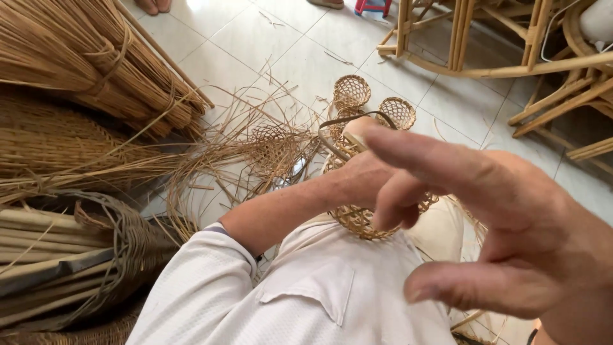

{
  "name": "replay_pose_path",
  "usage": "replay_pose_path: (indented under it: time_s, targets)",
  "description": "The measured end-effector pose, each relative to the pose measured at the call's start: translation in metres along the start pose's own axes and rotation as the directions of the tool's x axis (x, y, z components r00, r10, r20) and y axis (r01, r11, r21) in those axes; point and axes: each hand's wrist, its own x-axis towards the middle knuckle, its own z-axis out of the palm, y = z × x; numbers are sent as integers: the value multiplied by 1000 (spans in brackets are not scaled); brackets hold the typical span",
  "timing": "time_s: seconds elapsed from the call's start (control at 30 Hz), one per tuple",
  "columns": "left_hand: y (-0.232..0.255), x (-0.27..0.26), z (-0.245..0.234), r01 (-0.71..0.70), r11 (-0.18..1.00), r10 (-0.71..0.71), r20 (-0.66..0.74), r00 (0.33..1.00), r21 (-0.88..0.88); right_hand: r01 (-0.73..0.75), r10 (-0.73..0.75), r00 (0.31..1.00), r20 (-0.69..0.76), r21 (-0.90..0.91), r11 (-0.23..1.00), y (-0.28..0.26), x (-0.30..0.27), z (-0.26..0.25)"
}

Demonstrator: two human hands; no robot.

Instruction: The person is weaving the sides and finishing the rim of a small basket using thin strips of bamboo or rattan.

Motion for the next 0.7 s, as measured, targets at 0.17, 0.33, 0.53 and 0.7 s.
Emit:
replay_pose_path:
  time_s: [0.17,0.33,0.53,0.7]
  targets:
    - [83,-32,-40,634,506,-748,-69,660,586,-24,15,998,63,151,988,6,-18,-36]
    - [83,-50,-92,433,-251,-902,-371,219,866,-90,40,987,155,330,940,5,35,-1]
    - [-145,4,123,-308,-801,-527,-849,-43,513,-171,45,967,251,509,844,4,78,36]
    - [-256,-4,227,-825,-559,-24,-992,124,-90,-249,25,939,343,626,739,17,79,55]
